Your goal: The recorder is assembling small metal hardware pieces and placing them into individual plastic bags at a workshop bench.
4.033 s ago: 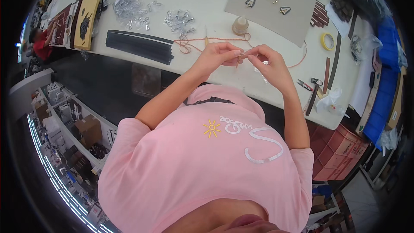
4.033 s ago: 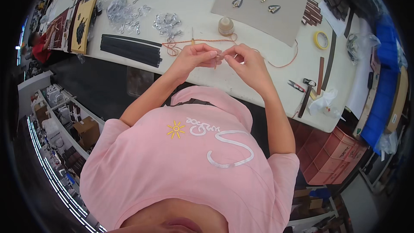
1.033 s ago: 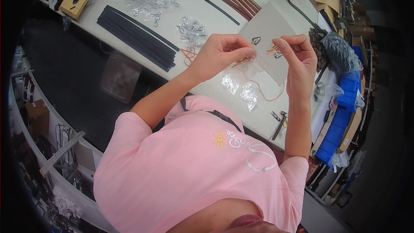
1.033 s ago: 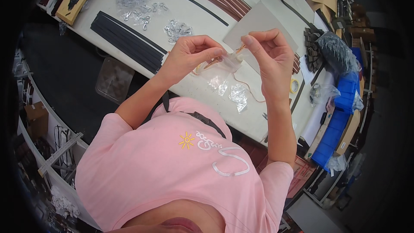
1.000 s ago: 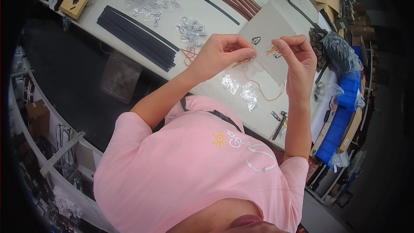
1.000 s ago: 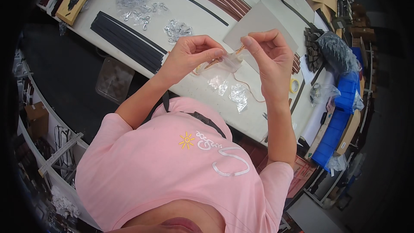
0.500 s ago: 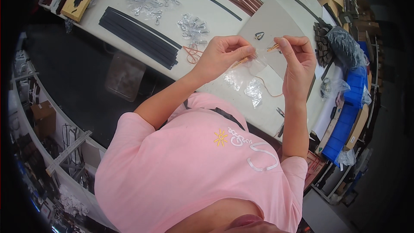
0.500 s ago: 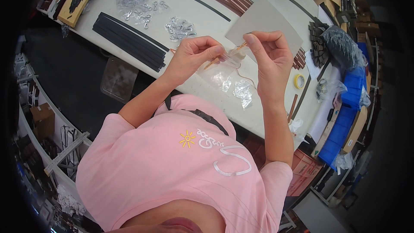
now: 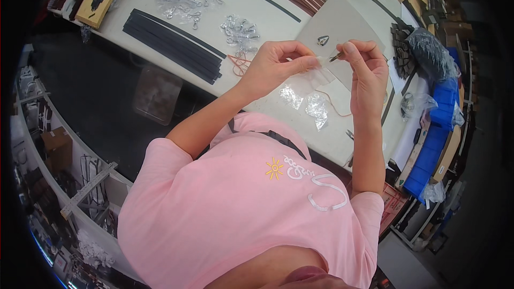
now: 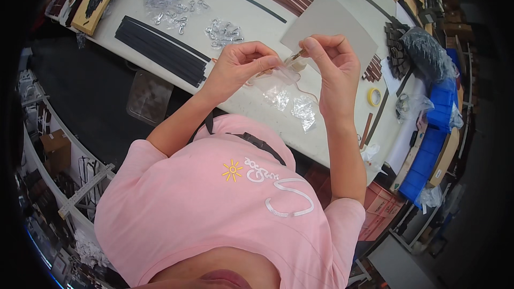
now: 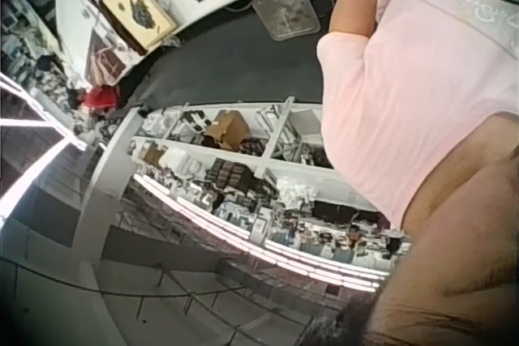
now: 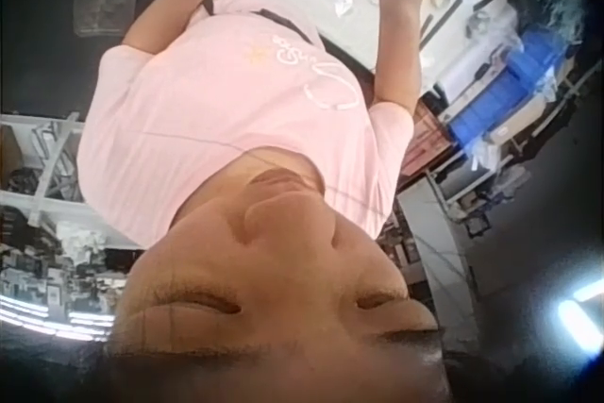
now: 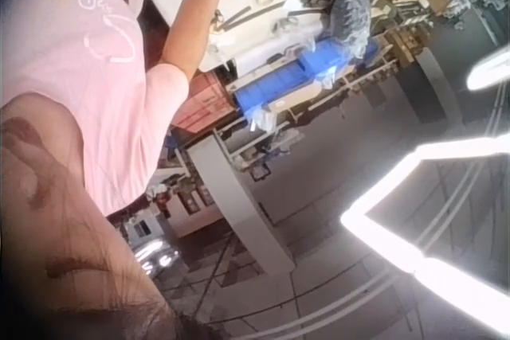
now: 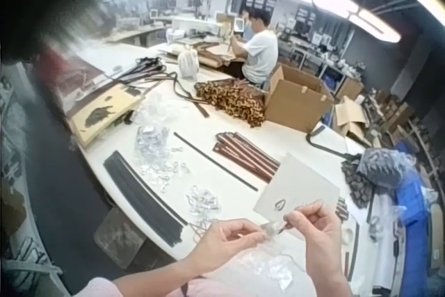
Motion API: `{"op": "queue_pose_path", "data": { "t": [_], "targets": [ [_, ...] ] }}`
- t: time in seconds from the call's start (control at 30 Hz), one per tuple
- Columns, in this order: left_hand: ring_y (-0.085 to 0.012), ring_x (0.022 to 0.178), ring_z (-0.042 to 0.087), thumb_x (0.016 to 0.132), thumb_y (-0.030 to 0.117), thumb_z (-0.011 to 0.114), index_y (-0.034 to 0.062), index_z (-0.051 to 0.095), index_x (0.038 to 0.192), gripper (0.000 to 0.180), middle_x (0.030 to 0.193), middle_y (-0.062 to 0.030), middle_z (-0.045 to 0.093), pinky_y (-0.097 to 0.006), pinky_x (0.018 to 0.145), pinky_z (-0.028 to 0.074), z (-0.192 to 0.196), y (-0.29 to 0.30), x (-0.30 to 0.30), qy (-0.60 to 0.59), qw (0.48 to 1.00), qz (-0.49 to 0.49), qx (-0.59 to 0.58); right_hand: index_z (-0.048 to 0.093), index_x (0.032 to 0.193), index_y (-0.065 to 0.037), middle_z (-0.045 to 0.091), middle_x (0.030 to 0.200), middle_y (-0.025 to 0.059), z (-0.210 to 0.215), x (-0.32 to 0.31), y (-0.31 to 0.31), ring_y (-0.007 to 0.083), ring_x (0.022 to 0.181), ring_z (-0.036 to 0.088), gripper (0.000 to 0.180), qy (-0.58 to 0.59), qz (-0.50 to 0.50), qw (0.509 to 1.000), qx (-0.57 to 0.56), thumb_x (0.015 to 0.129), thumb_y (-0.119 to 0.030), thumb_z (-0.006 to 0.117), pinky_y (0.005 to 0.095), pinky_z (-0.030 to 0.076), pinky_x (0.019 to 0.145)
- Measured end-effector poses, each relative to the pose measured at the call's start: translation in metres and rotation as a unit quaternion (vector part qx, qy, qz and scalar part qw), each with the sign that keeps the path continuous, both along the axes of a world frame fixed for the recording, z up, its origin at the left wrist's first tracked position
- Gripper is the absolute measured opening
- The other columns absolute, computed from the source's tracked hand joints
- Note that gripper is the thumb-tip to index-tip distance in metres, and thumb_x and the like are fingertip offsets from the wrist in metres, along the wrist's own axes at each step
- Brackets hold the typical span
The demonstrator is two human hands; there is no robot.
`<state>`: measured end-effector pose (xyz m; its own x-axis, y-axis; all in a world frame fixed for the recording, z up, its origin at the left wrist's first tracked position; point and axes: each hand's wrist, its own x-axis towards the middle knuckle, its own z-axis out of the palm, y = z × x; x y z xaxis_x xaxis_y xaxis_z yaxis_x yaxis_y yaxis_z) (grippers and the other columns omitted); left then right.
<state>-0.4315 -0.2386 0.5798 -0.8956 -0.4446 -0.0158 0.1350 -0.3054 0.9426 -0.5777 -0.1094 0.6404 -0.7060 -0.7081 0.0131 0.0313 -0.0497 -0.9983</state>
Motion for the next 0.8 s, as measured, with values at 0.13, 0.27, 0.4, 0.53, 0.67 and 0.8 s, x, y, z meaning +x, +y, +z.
{"op": "queue_pose_path", "data": {
  "t": [0.13,0.27,0.4,0.53,0.67,0.8],
  "targets": [
    [-0.0052,0.079,0.063,0.093,0.017,0.071,0.0025,0.075,0.098,0.015,0.084,0.0006,0.071,-0.021,0.072,0.051,-0.005,-0.002,0.001,0.008,0.999,0.02,-0.033,0.062,0.097,-0.002,0.07,0.094,0.0093,0.004,0.003,-0.004,0.0147,0.086,0.065,0.015,0.017,0.017,1.0,0.017,0.09,-0.008,0.074,0.029,0.049,0.088],
    [-0.0057,0.08,0.064,0.093,0.016,0.07,0.0018,0.075,0.099,0.016,0.086,-0.0001,0.071,-0.021,0.073,0.051,-0.005,-0.002,0.001,0.018,0.999,0.022,-0.017,0.062,0.098,-0.002,0.07,0.093,0.0087,0.01,0.005,-0.007,0.0137,0.085,0.065,0.015,0.048,0.016,0.998,0.026,0.09,-0.008,0.074,0.028,0.05,0.086],
    [-0.0063,0.084,0.064,0.096,0.015,0.067,0.0003,0.074,0.103,0.018,0.093,-0.003,0.072,-0.022,0.079,0.053,-0.005,-0.003,-0.001,0.029,0.999,0.02,0.016,0.062,0.097,-0.001,0.069,0.091,0.008,0.016,-0.001,-0.008,0.0129,0.084,0.064,0.014,0.066,0.015,0.998,0.008,0.091,-0.007,0.073,0.0272,0.051,0.083],
    [-0.0061,0.088,0.064,0.098,0.016,0.065,0.0002,0.073,0.107,0.02,0.1,-0.0043,0.073,-0.022,0.081,0.054,-0.004,-0.009,-0.001,0.031,0.995,0.002,0.091,0.066,0.104,0.0,0.067,0.086,0.005,0.034,-0.007,0.002,0.0104,0.079,0.063,0.016,0.173,0.089,0.972,0.131,0.09,-0.006,0.071,0.0264,0.051,0.078],
    [-0.0067,0.089,0.064,0.098,0.016,0.066,0.0008,0.073,0.107,0.019,0.101,-0.0037,0.072,-0.023,0.081,0.054,-0.002,-0.014,-0.001,0.038,0.999,0.026,-0.011,0.072,0.11,-0.001,0.069,0.083,0.0041,0.035,0.0,0.006,0.0093,0.077,0.063,0.022,0.186,0.221,0.922,0.258,0.088,-0.006,0.071,0.0253,0.051,0.077],
    [-0.0079,0.09,0.065,0.097,0.014,0.067,0.0016,0.073,0.106,0.017,0.103,-0.0039,0.071,-0.023,0.081,0.054,0.0,-0.014,-0.004,0.039,0.994,0.06,-0.08,0.073,0.107,0.001,0.071,0.085,0.0058,0.029,-0.001,0.008,0.0112,0.076,0.067,0.019,0.15,0.193,0.945,0.219,0.091,-0.008,0.069,0.026,0.052,0.073]
  ]
}}
